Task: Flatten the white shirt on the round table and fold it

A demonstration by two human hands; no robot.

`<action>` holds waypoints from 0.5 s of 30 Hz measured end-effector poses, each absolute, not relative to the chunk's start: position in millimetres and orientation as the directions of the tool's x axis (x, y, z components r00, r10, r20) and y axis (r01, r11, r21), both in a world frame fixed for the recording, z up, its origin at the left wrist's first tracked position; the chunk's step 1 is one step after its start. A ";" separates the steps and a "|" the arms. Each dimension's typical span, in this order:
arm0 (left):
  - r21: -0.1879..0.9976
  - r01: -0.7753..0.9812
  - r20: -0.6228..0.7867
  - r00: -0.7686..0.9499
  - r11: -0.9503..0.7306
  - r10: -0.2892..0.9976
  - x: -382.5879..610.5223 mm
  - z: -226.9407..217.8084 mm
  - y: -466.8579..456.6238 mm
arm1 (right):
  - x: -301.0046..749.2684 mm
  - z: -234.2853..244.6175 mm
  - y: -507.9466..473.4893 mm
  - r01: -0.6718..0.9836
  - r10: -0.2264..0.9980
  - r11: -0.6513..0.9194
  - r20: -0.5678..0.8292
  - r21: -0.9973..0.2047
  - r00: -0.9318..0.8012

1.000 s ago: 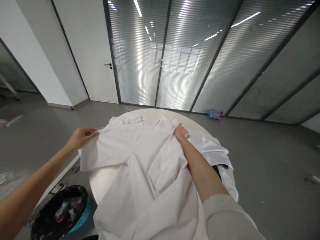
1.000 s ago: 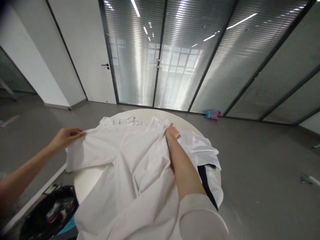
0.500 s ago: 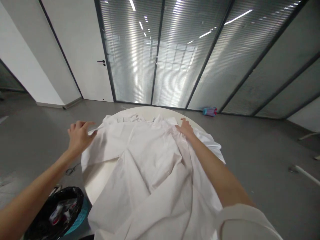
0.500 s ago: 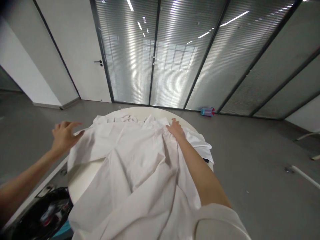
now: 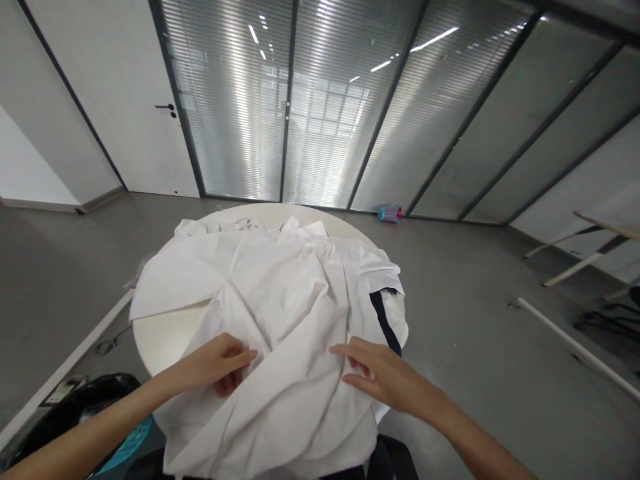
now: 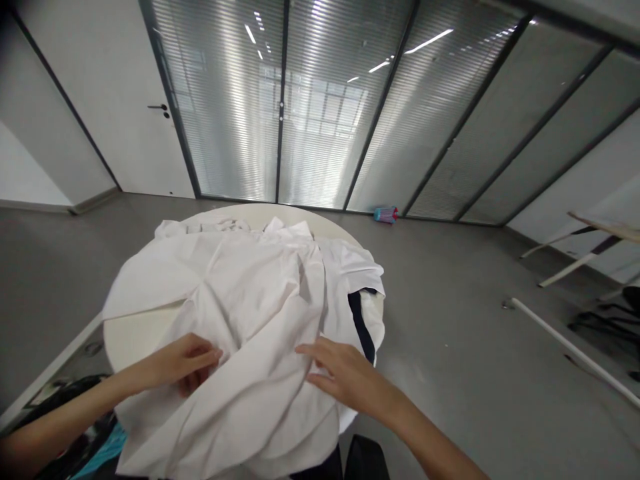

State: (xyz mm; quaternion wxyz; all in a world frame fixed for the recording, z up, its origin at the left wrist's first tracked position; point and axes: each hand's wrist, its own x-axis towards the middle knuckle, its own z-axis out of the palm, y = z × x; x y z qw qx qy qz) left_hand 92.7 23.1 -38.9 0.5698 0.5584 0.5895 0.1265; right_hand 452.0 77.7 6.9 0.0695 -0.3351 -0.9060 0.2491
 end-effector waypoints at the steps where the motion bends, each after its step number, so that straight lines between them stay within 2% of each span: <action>1: 0.773 0.560 -0.505 0.260 0.298 0.823 99.6 -37.1 24.1 | 444.5 8.7 67.1 0.498 0.563 0.761 0.043 -0.416 -0.825; 3: 0.723 0.677 -0.396 0.242 0.139 0.886 112.9 -33.3 23.2 | 426.2 9.6 52.2 0.333 0.379 0.907 0.156 -0.258 -0.912; 5: 0.618 0.786 -0.261 0.213 -0.007 0.942 124.0 -32.1 18.5 | 405.6 4.1 44.0 0.214 0.242 0.965 0.205 -0.149 -0.948; 8: 0.448 0.889 -0.160 0.183 -0.094 0.970 133.2 -37.7 7.8 | 378.2 -12.3 39.5 0.142 0.145 0.989 0.240 -0.031 -0.960; 10: 0.422 0.900 -0.159 0.192 -0.109 0.968 134.2 -44.2 1.5 | 368.3 -20.0 40.7 0.116 0.111 0.993 0.294 0.000 -0.949; 12: 0.479 0.871 -0.158 0.213 -0.114 0.964 132.2 -49.8 -2.8 | 368.7 -17.9 46.3 0.111 0.132 0.991 0.423 -0.073 -0.896; 13: 0.523 0.845 -0.156 0.223 -0.111 0.962 130.5 -51.6 -4.1 | 373.3 -12.4 51.9 0.125 0.184 0.981 0.499 -0.150 -0.847; 15: 0.609 0.788 -0.152 0.234 -0.096 0.960 126.2 -52.2 -5.6 | 392.0 6.5 71.3 0.189 0.366 0.923 0.612 -0.335 -0.701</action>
